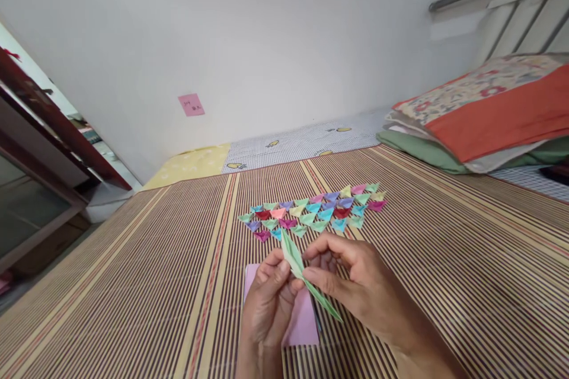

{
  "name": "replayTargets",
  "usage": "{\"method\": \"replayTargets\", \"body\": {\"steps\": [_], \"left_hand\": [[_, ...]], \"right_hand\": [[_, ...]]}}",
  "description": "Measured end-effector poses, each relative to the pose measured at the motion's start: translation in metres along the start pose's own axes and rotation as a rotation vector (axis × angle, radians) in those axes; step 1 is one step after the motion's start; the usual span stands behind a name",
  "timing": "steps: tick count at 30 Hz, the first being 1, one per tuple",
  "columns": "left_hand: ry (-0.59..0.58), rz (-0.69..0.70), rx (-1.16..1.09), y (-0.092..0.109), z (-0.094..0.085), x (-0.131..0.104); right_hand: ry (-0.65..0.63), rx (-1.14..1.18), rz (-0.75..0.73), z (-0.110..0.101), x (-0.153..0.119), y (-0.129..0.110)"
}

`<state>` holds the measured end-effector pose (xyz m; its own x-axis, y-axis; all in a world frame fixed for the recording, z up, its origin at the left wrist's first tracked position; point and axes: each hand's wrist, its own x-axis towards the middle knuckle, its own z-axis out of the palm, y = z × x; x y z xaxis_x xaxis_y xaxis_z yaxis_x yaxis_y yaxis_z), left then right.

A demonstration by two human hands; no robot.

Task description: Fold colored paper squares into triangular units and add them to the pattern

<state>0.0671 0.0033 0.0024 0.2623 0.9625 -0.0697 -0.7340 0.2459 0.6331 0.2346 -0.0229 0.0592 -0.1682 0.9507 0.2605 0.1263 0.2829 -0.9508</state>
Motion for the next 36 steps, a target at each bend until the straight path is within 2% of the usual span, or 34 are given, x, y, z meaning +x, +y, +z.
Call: {"method": "replayTargets", "body": {"steps": [5,17,27,36], "left_hand": [[-0.008,-0.002,-0.021,-0.0018,-0.0033,-0.0005],[0.016,0.0,-0.004,0.0008,0.0015,-0.0011],[0.002,0.006,0.007,-0.0028,-0.0077,0.0009],[-0.024,-0.001,0.016,-0.0017,-0.0055,0.0008]], "right_hand": [[-0.039,0.017,0.004,0.0009,-0.0001,0.0003],[-0.027,0.02,0.006,0.0033,0.0011,-0.0012],[-0.041,0.04,-0.011,0.0007,0.001,0.0009],[-0.054,0.051,-0.015,0.0018,0.002,0.001]]}}
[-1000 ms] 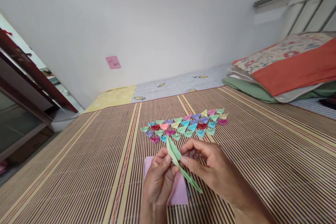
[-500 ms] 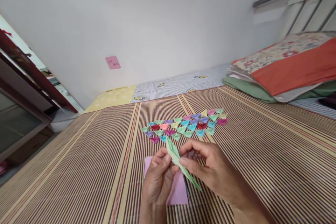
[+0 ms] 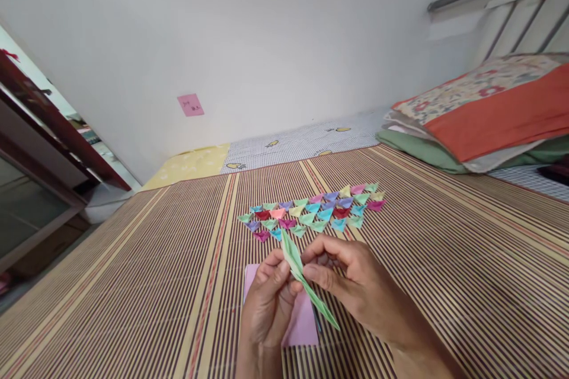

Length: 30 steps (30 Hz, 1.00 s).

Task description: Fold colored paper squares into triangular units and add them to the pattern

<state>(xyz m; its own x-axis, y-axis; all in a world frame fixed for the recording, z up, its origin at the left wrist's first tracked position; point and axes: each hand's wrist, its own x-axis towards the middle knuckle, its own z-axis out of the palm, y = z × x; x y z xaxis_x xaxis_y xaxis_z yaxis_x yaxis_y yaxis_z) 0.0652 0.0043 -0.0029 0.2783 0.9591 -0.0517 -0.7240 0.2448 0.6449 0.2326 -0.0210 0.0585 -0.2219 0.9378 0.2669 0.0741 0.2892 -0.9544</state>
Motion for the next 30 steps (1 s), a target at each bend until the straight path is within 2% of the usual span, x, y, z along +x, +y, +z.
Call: {"method": "replayTargets", "body": {"steps": [4,10,17,27,30], "left_hand": [[-0.019,0.0,0.031,0.0,0.003,0.0],[-0.067,-0.029,0.106,-0.002,0.008,-0.002],[-0.095,-0.037,0.114,-0.004,0.009,0.0],[-0.017,0.037,0.258,-0.001,0.011,-0.003],[-0.014,0.051,0.329,0.003,0.014,-0.004]], "right_hand": [[-0.002,0.021,-0.007,0.0,-0.001,0.001],[0.11,-0.055,-0.09,0.001,-0.001,0.0],[0.1,-0.051,-0.102,0.0,-0.001,-0.002],[0.155,-0.13,-0.057,0.0,-0.004,-0.004],[0.131,-0.149,-0.051,-0.003,-0.004,-0.001]]}}
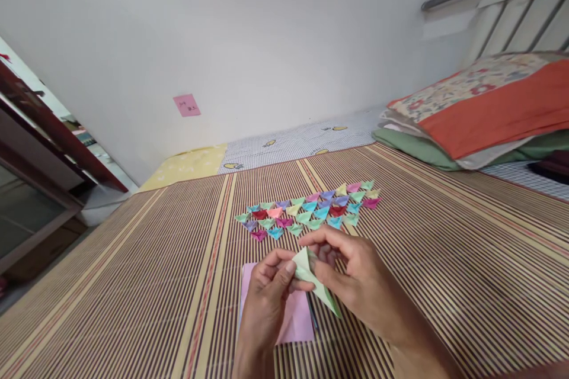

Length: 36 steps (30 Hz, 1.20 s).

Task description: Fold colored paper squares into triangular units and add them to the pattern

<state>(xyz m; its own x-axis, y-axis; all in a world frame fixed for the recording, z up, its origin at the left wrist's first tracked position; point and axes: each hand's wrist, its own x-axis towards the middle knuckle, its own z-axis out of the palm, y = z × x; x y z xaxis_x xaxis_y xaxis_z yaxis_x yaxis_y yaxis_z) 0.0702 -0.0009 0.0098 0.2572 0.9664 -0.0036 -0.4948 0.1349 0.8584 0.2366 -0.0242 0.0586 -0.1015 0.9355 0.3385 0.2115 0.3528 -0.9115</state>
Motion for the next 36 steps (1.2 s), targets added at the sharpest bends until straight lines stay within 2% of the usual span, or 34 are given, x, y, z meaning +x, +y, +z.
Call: {"method": "replayTargets", "body": {"steps": [5,9,16,22,26,29,32,36], "left_hand": [[0.003,0.0,0.022,0.006,0.001,-0.003],[0.021,0.032,0.058,0.005,0.002,-0.004],[0.118,0.057,0.009,0.001,0.002,-0.001],[0.11,0.04,-0.103,-0.003,-0.002,0.002],[0.111,0.041,-0.115,-0.005,-0.003,0.002],[0.144,0.083,-0.037,-0.003,-0.003,0.001],[0.182,0.168,0.167,0.001,0.0,-0.001],[0.287,0.304,0.35,0.004,0.009,-0.007]], "right_hand": [[-0.013,0.105,-0.026,-0.003,0.001,0.008],[0.009,0.225,0.021,-0.001,0.002,0.014],[-0.055,0.221,0.007,0.001,0.002,0.011],[-0.133,0.271,0.044,0.0,0.004,0.007],[-0.126,0.249,0.067,0.002,0.005,0.003],[-0.1,0.214,0.068,0.002,0.005,0.0],[-0.078,0.209,0.057,0.003,0.006,0.002],[-0.101,0.349,0.078,0.009,0.008,0.013]]}}
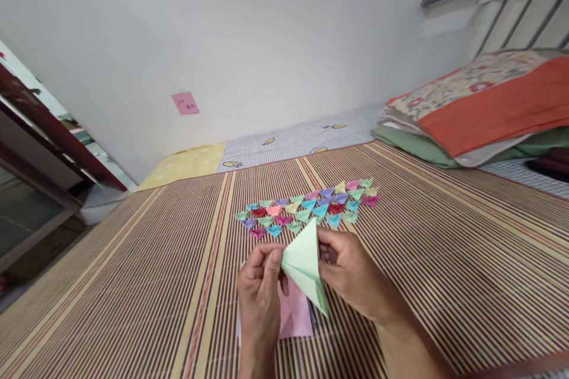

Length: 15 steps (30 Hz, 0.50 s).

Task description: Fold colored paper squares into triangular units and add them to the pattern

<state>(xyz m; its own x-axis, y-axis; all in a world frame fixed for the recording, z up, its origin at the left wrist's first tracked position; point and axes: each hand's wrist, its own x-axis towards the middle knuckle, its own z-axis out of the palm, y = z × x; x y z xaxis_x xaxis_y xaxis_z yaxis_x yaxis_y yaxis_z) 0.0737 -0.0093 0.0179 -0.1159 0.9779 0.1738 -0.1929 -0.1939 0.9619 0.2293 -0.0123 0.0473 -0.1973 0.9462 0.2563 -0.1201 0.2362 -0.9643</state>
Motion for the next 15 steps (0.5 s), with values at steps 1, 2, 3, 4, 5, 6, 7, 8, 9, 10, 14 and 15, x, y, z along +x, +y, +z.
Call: {"method": "replayTargets", "body": {"steps": [1,2,3,4,5,6,7,8,9,10,14,15], "left_hand": [[0.035,0.018,0.026,0.001,0.002,-0.002],[0.073,0.031,0.039,0.002,0.004,-0.004],[0.096,0.035,0.043,0.003,0.007,-0.006],[0.106,0.036,0.041,0.004,0.008,-0.007],[0.111,0.031,0.037,0.004,0.01,-0.008],[0.101,0.015,0.03,0.004,0.011,-0.008],[0.073,-0.011,0.023,0.004,0.012,-0.008],[0.028,-0.045,0.015,0.004,0.012,-0.008],[-0.024,-0.081,0.007,0.004,0.013,-0.007],[-0.076,-0.114,0.0,0.004,0.012,-0.007],[-0.141,-0.184,-0.033,0.004,0.008,-0.008],[-0.137,-0.195,-0.047,0.004,0.006,-0.008]], "right_hand": [[0.006,0.046,0.004,0.002,0.001,0.004],[0.025,0.079,0.004,0.003,0.002,0.007],[0.06,0.095,0.001,0.006,0.003,0.01],[0.105,0.091,-0.006,0.008,0.003,0.012],[0.153,0.072,-0.019,0.01,0.004,0.014],[0.204,0.035,-0.042,0.012,0.005,0.015],[0.251,-0.018,-0.079,0.013,0.005,0.016],[0.293,-0.083,-0.124,0.014,0.006,0.017],[0.329,-0.158,-0.175,0.014,0.006,0.017],[0.354,-0.236,-0.222,0.014,0.007,0.017],[0.373,-0.452,-0.333,0.011,0.009,0.019],[0.371,-0.478,-0.358,0.01,0.01,0.02]]}}
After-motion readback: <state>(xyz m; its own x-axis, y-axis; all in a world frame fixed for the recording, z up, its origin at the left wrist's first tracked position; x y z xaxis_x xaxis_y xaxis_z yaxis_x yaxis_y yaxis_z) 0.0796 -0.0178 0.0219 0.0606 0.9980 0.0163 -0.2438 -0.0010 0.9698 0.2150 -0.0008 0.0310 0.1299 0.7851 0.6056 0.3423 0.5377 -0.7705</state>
